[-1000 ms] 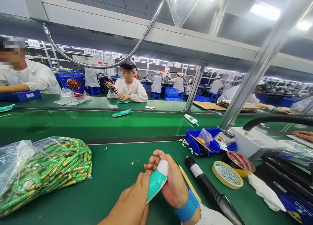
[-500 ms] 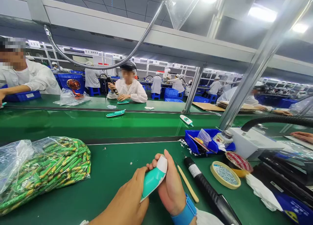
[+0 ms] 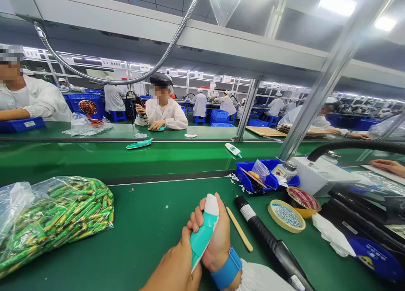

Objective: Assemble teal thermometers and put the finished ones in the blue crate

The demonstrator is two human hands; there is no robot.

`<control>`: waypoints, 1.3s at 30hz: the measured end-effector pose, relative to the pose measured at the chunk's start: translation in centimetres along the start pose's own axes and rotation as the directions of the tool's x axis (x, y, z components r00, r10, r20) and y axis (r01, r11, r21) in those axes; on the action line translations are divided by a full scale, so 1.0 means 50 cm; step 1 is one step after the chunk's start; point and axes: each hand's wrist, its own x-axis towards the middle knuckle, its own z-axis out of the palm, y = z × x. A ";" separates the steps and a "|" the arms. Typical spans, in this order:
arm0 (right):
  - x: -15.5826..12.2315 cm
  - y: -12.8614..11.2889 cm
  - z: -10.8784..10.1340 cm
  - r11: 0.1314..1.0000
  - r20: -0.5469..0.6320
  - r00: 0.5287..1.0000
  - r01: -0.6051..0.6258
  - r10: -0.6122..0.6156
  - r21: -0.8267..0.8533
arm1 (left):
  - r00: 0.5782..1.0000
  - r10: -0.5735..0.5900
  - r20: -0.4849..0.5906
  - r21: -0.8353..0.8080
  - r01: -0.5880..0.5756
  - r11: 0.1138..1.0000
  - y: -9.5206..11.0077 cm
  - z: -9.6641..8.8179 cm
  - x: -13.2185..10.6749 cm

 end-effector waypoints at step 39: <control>-0.002 -0.008 -0.010 0.817 0.274 0.957 0.082 0.096 -0.572 | 0.979 -0.197 0.045 -0.903 0.124 0.412 0.013 -0.031 0.017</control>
